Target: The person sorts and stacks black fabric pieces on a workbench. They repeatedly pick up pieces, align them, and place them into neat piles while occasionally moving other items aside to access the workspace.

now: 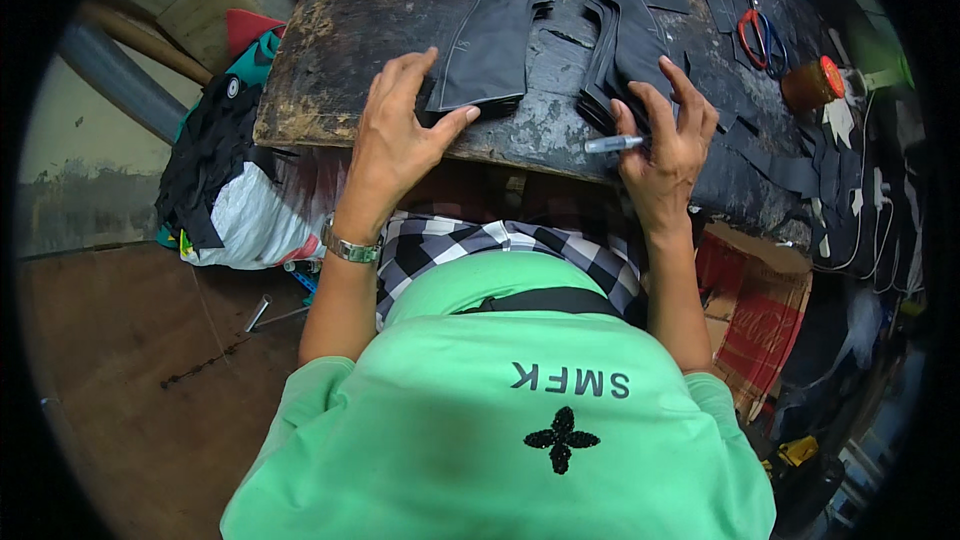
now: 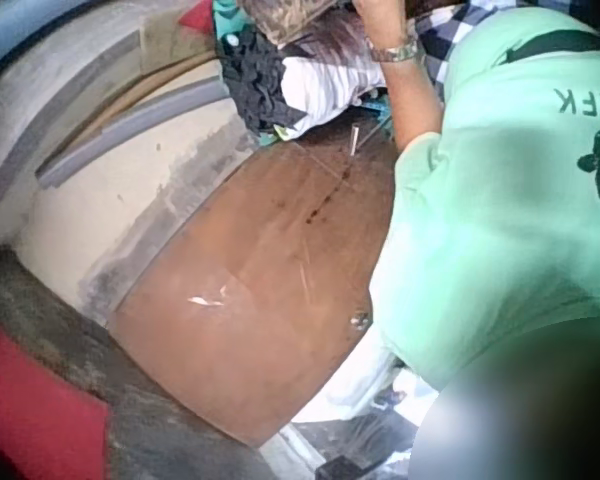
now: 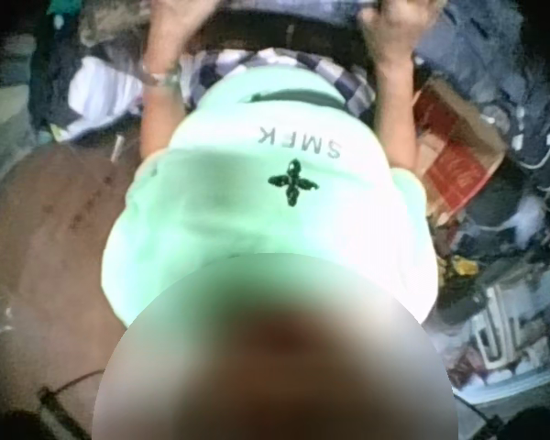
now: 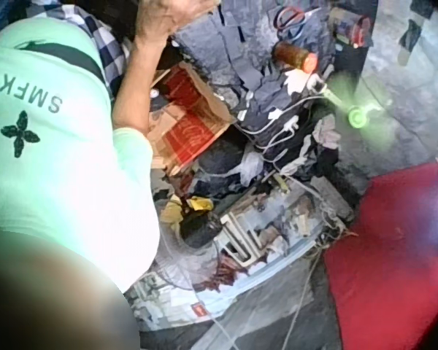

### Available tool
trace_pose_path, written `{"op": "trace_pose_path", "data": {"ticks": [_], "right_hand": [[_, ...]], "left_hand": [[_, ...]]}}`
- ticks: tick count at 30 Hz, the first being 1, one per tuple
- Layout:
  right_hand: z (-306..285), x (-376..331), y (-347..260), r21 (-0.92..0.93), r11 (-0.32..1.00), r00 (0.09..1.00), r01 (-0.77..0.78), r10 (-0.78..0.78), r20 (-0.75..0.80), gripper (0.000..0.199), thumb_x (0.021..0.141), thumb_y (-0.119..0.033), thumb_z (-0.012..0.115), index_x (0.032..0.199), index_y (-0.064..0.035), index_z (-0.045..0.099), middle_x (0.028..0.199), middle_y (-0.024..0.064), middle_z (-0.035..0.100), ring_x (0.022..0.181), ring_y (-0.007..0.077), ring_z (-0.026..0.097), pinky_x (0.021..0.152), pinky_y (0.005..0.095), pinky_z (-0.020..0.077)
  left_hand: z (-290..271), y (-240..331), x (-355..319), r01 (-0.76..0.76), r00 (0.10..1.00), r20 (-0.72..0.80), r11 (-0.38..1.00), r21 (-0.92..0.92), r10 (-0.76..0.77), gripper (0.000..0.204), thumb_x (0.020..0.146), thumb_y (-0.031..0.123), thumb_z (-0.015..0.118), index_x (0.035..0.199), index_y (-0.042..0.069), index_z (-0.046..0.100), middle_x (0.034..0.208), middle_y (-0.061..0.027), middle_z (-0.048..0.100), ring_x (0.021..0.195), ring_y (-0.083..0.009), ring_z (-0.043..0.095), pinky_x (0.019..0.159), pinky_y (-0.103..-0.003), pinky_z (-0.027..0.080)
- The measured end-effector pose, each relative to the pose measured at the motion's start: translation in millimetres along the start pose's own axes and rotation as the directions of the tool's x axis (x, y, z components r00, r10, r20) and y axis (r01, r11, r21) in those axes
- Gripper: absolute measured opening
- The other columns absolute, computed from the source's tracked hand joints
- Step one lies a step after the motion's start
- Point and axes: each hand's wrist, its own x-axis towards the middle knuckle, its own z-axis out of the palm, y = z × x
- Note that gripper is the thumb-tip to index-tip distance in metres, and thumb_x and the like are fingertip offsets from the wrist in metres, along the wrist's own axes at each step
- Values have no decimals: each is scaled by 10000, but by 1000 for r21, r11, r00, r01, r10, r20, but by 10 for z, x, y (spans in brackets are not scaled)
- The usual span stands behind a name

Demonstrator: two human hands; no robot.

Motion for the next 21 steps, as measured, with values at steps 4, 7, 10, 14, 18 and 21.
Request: {"op": "trace_pose_path", "data": {"ticks": [4,7,10,14,18,21], "right_hand": [[89,121,-303,142,977,972,162,-183,147,261,753,-125,712,1002,-84,646,1134,81,603,1030,277,530,873,376,434],[355,214,-544,301,940,944,160,-235,232,303,738,-65,703,1035,-64,642,1109,81,628,985,269,558,846,366,473],[486,276,-598,331,929,917,166,-268,295,271,741,-29,677,1008,-39,634,1069,86,639,939,261,576,810,356,495],[431,309,-511,382,918,894,109,-259,366,250,721,42,642,961,-21,609,999,93,649,881,266,592,763,339,503],[389,369,-530,352,917,908,-187,25,418,264,782,58,589,1026,-31,543,918,104,644,882,245,623,723,326,505],[393,473,-552,362,827,891,-430,324,318,243,811,42,571,1031,-40,508,917,132,650,949,245,646,687,342,512]], "left_hand": [[107,-95,-39,-21,1000,16,979,-202,24,545,725,162,755,1194,-37,561,1187,-188,562,1106,-331,550,946,-376,438],[153,-132,-47,-65,998,-11,970,-233,64,540,727,140,741,1213,-11,561,1200,-174,562,1109,-321,550,947,-371,440],[183,-159,-69,-137,990,-64,976,-166,128,543,730,137,735,1229,15,560,1206,-159,563,1106,-315,551,942,-371,443],[199,-206,-99,-126,990,-86,970,-206,111,477,749,146,722,1189,12,597,1184,-161,581,1077,-318,568,921,-374,458],[185,-237,-91,-131,989,-103,954,-269,107,411,779,137,696,1163,10,620,1189,-163,589,1089,-308,575,929,-366,455],[152,-259,-121,-99,993,-90,941,-322,73,387,822,121,661,1198,37,615,1225,-155,582,1129,-297,564,962,-353,434]]}}
